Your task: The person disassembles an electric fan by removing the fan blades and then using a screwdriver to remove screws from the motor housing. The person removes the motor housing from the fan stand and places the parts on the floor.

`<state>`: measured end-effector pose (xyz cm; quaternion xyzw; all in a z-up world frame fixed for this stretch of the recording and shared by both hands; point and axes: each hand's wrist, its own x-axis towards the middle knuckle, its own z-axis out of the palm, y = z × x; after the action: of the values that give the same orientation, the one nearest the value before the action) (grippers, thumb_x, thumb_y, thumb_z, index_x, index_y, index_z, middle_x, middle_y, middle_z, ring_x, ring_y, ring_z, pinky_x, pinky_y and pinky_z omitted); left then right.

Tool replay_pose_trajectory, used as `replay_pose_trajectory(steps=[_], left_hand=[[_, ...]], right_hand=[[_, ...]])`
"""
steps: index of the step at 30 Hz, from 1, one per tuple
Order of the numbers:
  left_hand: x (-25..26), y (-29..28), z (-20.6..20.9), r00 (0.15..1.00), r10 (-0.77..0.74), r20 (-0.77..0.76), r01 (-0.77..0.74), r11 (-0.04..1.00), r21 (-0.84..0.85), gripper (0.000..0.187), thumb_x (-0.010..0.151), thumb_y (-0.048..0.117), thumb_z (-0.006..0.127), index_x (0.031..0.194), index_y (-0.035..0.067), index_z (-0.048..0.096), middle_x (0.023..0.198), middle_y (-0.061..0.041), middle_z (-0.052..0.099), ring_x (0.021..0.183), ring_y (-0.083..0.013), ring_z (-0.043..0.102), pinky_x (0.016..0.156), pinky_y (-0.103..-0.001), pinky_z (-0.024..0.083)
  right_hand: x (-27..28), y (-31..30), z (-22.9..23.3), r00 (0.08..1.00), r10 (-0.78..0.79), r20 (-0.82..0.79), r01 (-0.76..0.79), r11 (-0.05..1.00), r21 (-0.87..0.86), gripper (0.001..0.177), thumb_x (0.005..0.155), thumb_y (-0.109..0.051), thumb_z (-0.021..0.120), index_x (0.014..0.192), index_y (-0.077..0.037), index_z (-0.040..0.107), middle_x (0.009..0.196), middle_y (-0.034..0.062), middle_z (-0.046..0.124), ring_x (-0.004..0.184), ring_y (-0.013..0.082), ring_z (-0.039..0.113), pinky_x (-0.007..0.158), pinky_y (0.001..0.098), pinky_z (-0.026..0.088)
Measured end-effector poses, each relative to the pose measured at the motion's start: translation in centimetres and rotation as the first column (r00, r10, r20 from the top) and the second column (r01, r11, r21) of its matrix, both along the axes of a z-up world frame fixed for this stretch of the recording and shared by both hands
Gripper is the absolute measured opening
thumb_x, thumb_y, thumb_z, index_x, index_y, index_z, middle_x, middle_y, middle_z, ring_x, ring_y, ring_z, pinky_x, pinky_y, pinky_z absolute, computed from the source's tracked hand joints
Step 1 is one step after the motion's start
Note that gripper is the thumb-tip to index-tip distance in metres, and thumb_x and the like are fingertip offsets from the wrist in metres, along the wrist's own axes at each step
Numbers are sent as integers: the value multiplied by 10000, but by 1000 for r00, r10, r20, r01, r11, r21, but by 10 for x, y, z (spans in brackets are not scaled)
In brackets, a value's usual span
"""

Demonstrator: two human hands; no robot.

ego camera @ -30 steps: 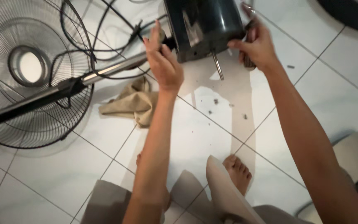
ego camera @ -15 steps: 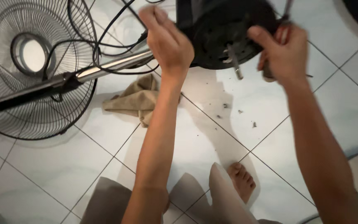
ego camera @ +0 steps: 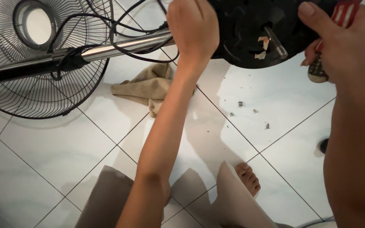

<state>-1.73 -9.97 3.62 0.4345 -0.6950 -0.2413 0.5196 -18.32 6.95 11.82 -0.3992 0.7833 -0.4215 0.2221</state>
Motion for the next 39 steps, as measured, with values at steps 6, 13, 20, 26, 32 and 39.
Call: replay_pose_trajectory(steps=[6, 13, 20, 26, 32, 39], left_hand=[[25, 46, 28, 986, -11, -167, 27, 995, 92, 153, 1118, 143, 390, 1183, 31, 471, 776, -69, 638, 633, -226, 569, 642, -382, 433], [34, 65, 42, 995, 14, 95, 2, 985, -174, 57, 1103, 51, 603, 1086, 82, 559, 900, -6, 625, 851, -200, 533, 801, -334, 420], [34, 42, 35, 978, -36, 204, 82, 972, -220, 166, 1010, -35, 624, 1098, 102, 597, 962, 35, 618, 850, -186, 550, 744, -358, 372], [30, 38, 36, 970, -1, 241, 56, 974, -220, 144, 1019, 2, 613, 1004, 144, 597, 882, 65, 625, 841, -150, 588, 707, -363, 333], [27, 40, 40, 943, 47, 330, 22, 979, -202, 90, 990, 32, 628, 1006, 121, 622, 840, 50, 672, 806, -196, 558, 768, -397, 366], [19, 44, 41, 890, 163, 425, -68, 971, -230, 62, 982, 60, 650, 1002, 117, 634, 838, 26, 684, 791, -212, 565, 783, -411, 369]], right_hand=[[-4, 2, -9, 999, 22, 33, -20, 998, -63, 339, 1167, -277, 711, 1244, 32, 598, 885, 75, 629, 551, 158, 601, 524, 286, 539], [3, -6, 3, 999, 35, 25, -33, 996, -80, 330, 1169, -286, 712, 1280, 4, 600, 919, 52, 633, 580, 162, 589, 550, 301, 549], [6, -4, 5, 998, -63, 12, 62, 998, 11, 406, 1124, -393, 768, 966, -35, 659, 718, 29, 588, 553, 144, 607, 522, 294, 530], [5, -2, 4, 995, -69, 75, 69, 998, 9, 445, 1104, -394, 783, 890, -33, 634, 684, 31, 572, 545, 145, 596, 515, 297, 511], [6, -1, 8, 995, -37, 95, 38, 999, -12, 436, 1119, -384, 785, 924, -30, 622, 674, 30, 554, 531, 138, 593, 504, 297, 499], [11, -3, 14, 993, 8, 121, 0, 998, -66, 358, 1129, -355, 763, 1113, -25, 624, 825, 18, 595, 516, 130, 575, 511, 287, 487]])
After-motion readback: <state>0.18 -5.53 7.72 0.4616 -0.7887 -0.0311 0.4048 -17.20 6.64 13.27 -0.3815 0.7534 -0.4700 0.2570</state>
